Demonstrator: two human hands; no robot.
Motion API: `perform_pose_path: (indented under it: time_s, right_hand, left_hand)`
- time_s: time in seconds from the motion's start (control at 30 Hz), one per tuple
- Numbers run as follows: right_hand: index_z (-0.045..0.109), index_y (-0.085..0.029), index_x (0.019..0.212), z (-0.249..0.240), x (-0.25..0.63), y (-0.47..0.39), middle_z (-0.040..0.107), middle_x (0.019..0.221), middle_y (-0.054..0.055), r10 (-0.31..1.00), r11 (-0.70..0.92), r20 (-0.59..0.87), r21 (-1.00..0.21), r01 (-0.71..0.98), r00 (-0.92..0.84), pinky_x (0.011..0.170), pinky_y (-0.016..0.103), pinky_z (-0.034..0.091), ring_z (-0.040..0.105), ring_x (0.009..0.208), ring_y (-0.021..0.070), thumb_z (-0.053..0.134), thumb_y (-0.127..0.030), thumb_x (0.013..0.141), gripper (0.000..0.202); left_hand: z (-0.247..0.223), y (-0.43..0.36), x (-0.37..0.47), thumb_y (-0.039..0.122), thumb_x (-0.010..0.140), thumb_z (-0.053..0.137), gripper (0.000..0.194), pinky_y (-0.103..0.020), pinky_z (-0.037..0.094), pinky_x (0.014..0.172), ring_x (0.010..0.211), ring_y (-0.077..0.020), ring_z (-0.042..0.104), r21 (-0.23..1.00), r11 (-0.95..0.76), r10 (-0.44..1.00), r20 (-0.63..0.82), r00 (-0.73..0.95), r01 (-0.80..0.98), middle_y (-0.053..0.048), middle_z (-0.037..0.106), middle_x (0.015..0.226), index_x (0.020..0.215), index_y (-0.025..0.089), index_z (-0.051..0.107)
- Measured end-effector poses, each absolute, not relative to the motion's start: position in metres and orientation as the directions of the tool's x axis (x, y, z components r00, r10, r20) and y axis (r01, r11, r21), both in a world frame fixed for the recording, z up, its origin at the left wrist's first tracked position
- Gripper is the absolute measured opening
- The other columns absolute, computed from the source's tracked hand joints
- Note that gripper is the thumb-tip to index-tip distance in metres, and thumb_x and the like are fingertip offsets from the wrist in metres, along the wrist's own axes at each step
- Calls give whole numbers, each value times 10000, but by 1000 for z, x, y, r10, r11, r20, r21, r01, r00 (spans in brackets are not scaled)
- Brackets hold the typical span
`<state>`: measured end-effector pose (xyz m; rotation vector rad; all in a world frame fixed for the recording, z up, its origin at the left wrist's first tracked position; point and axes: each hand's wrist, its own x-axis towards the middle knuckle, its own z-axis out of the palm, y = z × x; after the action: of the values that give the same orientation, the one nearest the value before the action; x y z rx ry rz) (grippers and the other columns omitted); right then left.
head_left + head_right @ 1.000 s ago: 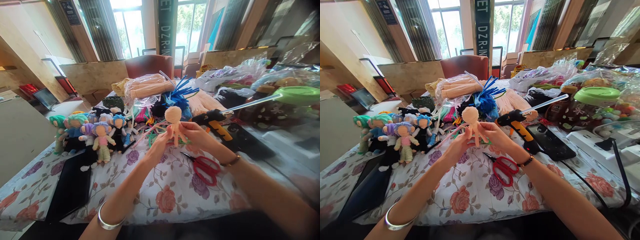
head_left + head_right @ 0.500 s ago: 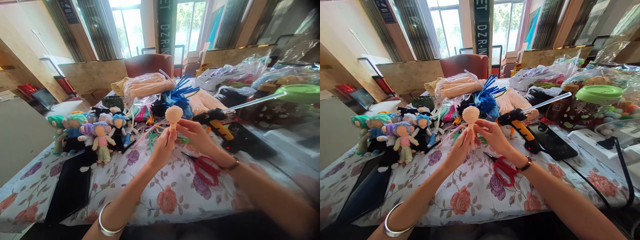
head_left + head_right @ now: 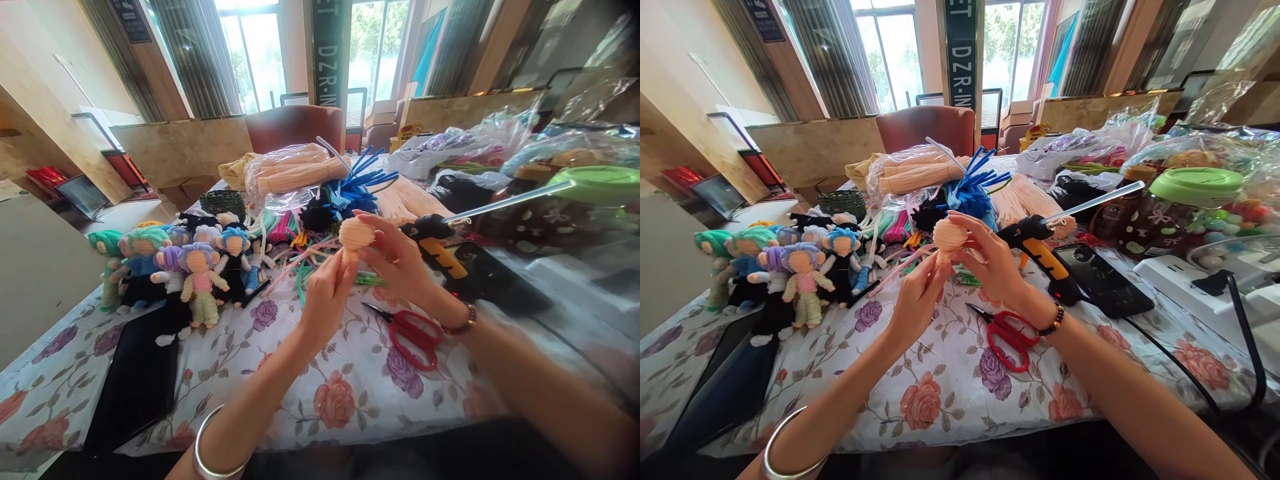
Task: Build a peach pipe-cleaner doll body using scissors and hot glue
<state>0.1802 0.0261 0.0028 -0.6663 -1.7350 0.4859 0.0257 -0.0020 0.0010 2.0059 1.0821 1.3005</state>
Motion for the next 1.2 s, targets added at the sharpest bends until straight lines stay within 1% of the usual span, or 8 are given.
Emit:
perform_pose_path:
  time_s: [0.13, 0.27, 0.37, 0.47, 0.73, 0.87, 1.03, 1.2]
  right_hand:
    - [480, -333, 1306, 2, 183, 28, 456, 1415, 34, 631, 776, 747, -617, 133, -212, 962, 362, 491, 544, 1173, 197, 599, -210, 845, 492]
    - [479, -332, 1305, 3, 185, 29, 453, 1418, 33, 612, 788, 756, -607, 105, -232, 977, 374, 484, 522, 1207, 207, 612, -204, 834, 506]
    - [496, -334, 1276, 3, 184, 28, 455, 1418, 24, 611, 786, 758, -615, 63, -229, 980, 372, 481, 519, 1212, 207, 624, -207, 827, 484]
    - [523, -327, 1223, 3, 182, 26, 496, 1382, 19, 618, 780, 762, -625, 29, -194, 971, 361, 485, 520, 1211, 206, 638, -221, 817, 436]
    - [559, -305, 1095, 5, 173, 24, 600, 1230, 16, 614, 778, 782, -623, -83, -105, 923, 343, 501, 579, 1111, 177, 686, -225, 773, 355]
    - [546, -282, 1051, 10, 172, 22, 606, 1157, 21, 639, 745, 759, -651, -147, -124, 875, 316, 511, 595, 1035, 160, 712, -241, 748, 348]
    - [477, -264, 1002, 20, 174, 18, 565, 1083, 29, 690, 686, 697, -716, -132, -195, 792, 302, 520, 587, 926, 155, 752, -329, 693, 419]
    - [424, -269, 990, 26, 173, 15, 515, 1048, 35, 690, 697, 695, -713, -72, -204, 769, 312, 515, 566, 882, 158, 735, -433, 683, 467]
  left_hand:
    - [1, -4, 26, 407, 908, 440, 304, -237, 421, 586, 640, -135, 565, 737, -573, 818, 537, 205, 359, -26, 581, 696, 926, 174, 634]
    - [4, -8, 26, 363, 903, 470, 263, -226, 415, 601, 647, -116, 545, 726, -579, 813, 549, 192, 372, -19, 569, 717, 851, 160, 628]
    - [5, -10, 26, 336, 893, 495, 244, -216, 405, 611, 637, -98, 507, 704, -598, 796, 578, 180, 384, -13, 552, 725, 783, 149, 608]
    - [6, -13, 27, 301, 887, 512, 218, -205, 396, 600, 632, -87, 489, 672, -632, 765, 620, 173, 386, -13, 552, 733, 770, 143, 605]
    - [2, -15, 28, 230, 879, 526, 133, -192, 397, 545, 649, -86, 536, 587, -714, 678, 715, 170, 382, -28, 592, 770, 879, 137, 622]
    - [0, -14, 27, 203, 883, 518, 134, -186, 418, 561, 672, -89, 560, 527, -747, 632, 752, 186, 405, -38, 598, 788, 923, 123, 619]
    - [-1, -15, 26, 185, 891, 501, 176, -191, 461, 621, 735, -101, 594, 444, -772, 581, 784, 221, 454, -54, 619, 857, 1019, 120, 603]
    - [-3, -15, 24, 187, 902, 481, 253, -214, 492, 653, 761, -113, 614, 344, -788, 517, 820, 245, 510, -61, 627, 906, 1136, 140, 564]
